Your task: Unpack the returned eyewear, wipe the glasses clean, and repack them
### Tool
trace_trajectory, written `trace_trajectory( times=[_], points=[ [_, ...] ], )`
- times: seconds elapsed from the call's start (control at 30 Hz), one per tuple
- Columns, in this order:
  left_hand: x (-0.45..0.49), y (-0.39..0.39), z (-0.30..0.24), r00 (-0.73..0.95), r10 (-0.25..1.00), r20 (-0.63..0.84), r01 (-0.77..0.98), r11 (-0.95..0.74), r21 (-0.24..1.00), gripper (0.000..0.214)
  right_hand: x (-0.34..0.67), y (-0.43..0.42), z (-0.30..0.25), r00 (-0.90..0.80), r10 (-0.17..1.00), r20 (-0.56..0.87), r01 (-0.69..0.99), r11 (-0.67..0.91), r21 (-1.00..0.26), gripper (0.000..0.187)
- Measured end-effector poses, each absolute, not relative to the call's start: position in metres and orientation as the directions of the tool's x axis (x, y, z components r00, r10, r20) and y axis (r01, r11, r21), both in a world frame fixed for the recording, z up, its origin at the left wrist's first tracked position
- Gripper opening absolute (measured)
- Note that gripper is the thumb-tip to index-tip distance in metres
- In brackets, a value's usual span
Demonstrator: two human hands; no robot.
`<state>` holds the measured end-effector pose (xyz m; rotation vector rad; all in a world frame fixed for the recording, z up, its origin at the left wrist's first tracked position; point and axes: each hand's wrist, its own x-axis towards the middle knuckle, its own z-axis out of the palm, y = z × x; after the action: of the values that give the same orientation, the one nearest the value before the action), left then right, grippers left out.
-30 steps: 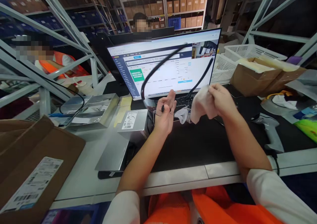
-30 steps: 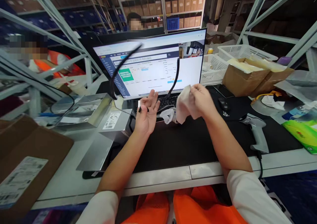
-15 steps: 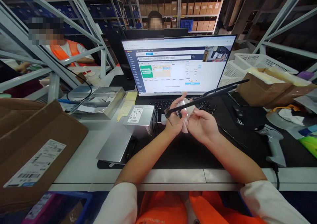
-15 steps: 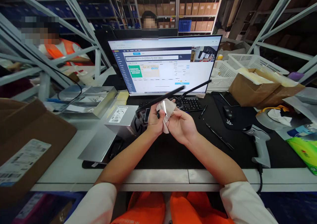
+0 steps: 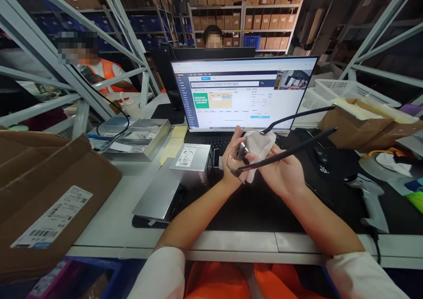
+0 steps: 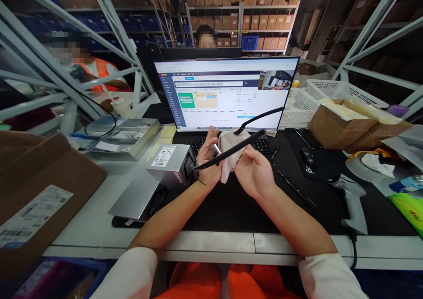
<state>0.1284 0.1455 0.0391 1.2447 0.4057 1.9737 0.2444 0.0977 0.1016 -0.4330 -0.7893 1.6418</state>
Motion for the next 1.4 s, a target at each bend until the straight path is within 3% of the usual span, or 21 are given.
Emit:
trace_trajectory(
  times=[0.13,0.27,0.47,0.67,0.83,1.1,1.23,1.4],
  points=[
    [0.126,0.144,0.038,-0.241,0.716,0.655,-0.385,-0.690,0.612,0.043,0.230,0.099,0.085,-0.280,0.959,0.050,-0.601,-0.134,-0.788,0.017],
    [0.124,0.145,0.041,-0.271,0.660,0.701,-0.310,-0.749,0.585,0.040,0.238,0.108,0.085,-0.165,0.984,0.069,-0.563,-0.036,-0.826,0.017],
    [0.129,0.146,0.039,-0.238,0.677,0.696,-0.365,-0.726,0.582,0.043,0.251,0.117,0.089,-0.080,0.992,0.102,-0.616,0.031,-0.787,0.018],
    [0.129,0.148,0.036,-0.259,0.715,0.650,-0.334,-0.697,0.634,0.044,0.235,0.116,0.074,-0.200,0.977,-0.073,-0.637,-0.186,-0.748,0.019],
    [0.131,0.152,0.030,-0.213,0.763,0.611,-0.396,-0.639,0.660,0.055,0.247,0.122,0.090,-0.093,0.992,-0.088,-0.707,-0.128,-0.696,0.029],
    [0.120,0.160,0.029,-0.194,0.683,0.704,-0.206,-0.730,0.651,0.062,0.236,0.107,0.088,-0.460,0.882,-0.101,-0.659,-0.416,-0.627,0.057],
    [0.115,0.164,0.030,-0.184,0.637,0.748,-0.135,-0.771,0.623,0.063,0.244,0.107,0.096,-0.440,0.897,-0.043,-0.653,-0.353,-0.670,0.065],
    [0.117,0.162,0.033,-0.188,0.616,0.765,-0.173,-0.787,0.591,0.059,0.251,0.109,0.102,-0.311,0.950,0.026,-0.701,-0.211,-0.682,0.055]
  ],
)
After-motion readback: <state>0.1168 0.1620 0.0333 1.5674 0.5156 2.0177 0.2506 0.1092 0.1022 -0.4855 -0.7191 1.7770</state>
